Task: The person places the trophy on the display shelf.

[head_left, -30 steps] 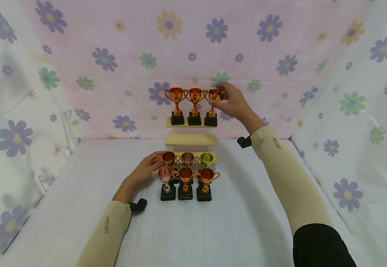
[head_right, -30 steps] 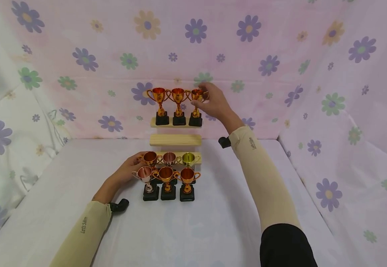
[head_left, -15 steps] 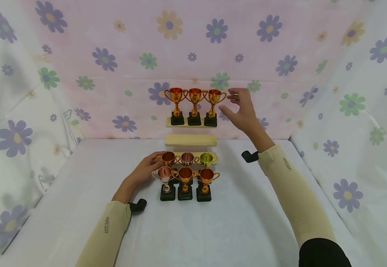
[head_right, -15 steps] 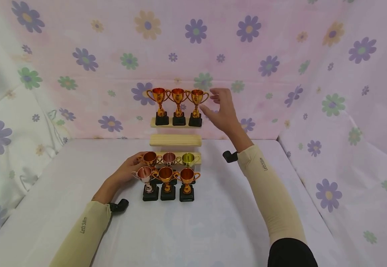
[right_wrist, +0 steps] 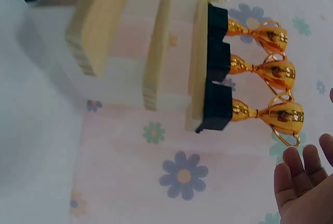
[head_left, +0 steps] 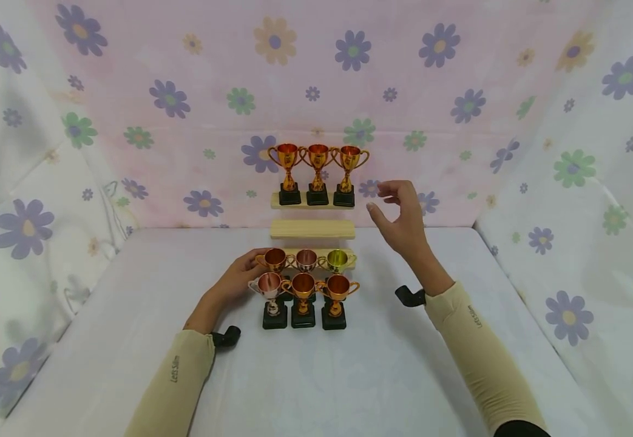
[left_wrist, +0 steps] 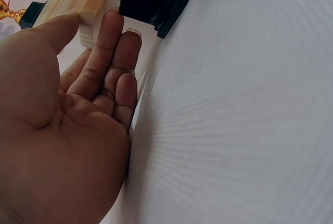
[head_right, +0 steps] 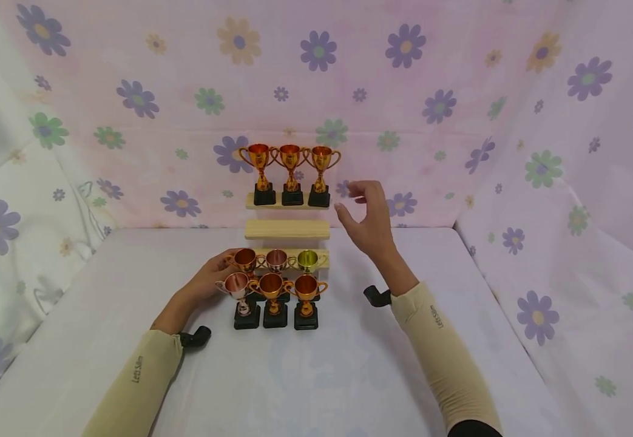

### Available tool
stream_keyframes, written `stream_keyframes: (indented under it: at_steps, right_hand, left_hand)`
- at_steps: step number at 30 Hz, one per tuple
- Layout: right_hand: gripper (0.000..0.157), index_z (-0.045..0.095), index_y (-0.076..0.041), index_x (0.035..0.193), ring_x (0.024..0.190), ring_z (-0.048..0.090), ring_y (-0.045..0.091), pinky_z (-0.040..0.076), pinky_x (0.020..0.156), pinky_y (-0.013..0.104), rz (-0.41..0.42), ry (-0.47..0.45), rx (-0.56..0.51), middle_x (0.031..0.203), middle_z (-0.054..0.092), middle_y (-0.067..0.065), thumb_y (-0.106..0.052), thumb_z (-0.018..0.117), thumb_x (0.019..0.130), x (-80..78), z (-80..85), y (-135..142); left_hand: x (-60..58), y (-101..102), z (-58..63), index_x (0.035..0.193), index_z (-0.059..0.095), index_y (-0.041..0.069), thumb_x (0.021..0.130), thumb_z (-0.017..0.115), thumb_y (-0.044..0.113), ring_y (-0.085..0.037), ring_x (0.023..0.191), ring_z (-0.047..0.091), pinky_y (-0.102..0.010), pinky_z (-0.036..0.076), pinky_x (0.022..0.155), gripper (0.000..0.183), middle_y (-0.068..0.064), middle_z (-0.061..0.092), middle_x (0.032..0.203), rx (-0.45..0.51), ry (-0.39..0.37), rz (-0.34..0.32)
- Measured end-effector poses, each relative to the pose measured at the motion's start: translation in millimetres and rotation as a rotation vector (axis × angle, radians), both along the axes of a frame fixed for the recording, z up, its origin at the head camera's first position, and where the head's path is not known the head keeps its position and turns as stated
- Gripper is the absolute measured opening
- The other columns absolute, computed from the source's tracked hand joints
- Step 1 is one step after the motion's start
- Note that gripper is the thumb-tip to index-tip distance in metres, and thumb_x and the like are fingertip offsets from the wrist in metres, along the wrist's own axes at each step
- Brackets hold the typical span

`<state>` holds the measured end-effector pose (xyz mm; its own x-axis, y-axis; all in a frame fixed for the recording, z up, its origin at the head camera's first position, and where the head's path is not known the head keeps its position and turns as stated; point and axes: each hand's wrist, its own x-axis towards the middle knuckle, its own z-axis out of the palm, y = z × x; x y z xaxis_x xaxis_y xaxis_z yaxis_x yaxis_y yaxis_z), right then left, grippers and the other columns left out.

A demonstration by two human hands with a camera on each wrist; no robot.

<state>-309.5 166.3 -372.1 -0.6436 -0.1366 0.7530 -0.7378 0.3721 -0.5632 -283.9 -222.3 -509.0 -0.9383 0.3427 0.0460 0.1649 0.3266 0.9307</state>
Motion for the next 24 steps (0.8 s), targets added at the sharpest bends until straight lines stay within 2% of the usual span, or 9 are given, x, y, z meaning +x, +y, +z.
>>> stream_keyframes:
  at_steps: [5,12,20,24]
  right_hand:
    - [0.040,0.060,0.004,0.131,0.115,0.061,0.034,0.051,0.100,0.055,-0.007,-0.030,0.024,0.124,0.061,0.019,-0.005,0.076,0.095,20.1,-19.7,0]
    - [0.035,0.061,-0.001,0.131,0.115,0.063,0.025,0.054,0.100,0.043,-0.020,-0.070,0.079,0.122,0.066,0.012,-0.009,0.071,0.099,39.8,-39.5,1]
    - [0.033,0.066,-0.005,0.127,0.106,0.064,0.027,0.055,0.091,0.044,0.080,-0.059,0.100,0.116,0.066,0.012,0.000,0.073,0.096,48.9,-57.7,3]
    - [0.035,0.068,-0.003,0.127,0.101,0.064,0.029,0.056,0.084,0.043,0.143,-0.037,0.120,0.114,0.066,0.013,0.005,0.074,0.093,49.5,-62.5,3]
  left_hand:
    - [1.3,1,0.5,0.156,0.051,0.014,0.112,0.056,0.027,-0.036,0.143,0.051,-0.065,0.025,0.123,0.046,-0.013,0.065,0.144,0.011,-0.019,0.006]
    - [1.0,1,2.4,0.155,0.051,0.011,0.112,0.057,0.025,-0.037,0.133,0.059,-0.063,0.034,0.119,0.046,-0.016,0.068,0.140,-0.014,0.010,0.007]
    - [0.4,1,0.0,0.156,0.050,0.011,0.112,0.057,0.028,-0.039,0.141,0.052,-0.068,0.026,0.122,0.048,-0.015,0.065,0.144,-0.009,-0.007,0.010]
    - [-0.7,1,-0.8,0.156,0.051,0.013,0.112,0.056,0.029,-0.037,0.142,0.051,-0.066,0.027,0.122,0.047,-0.014,0.065,0.145,-0.003,-0.007,0.010]
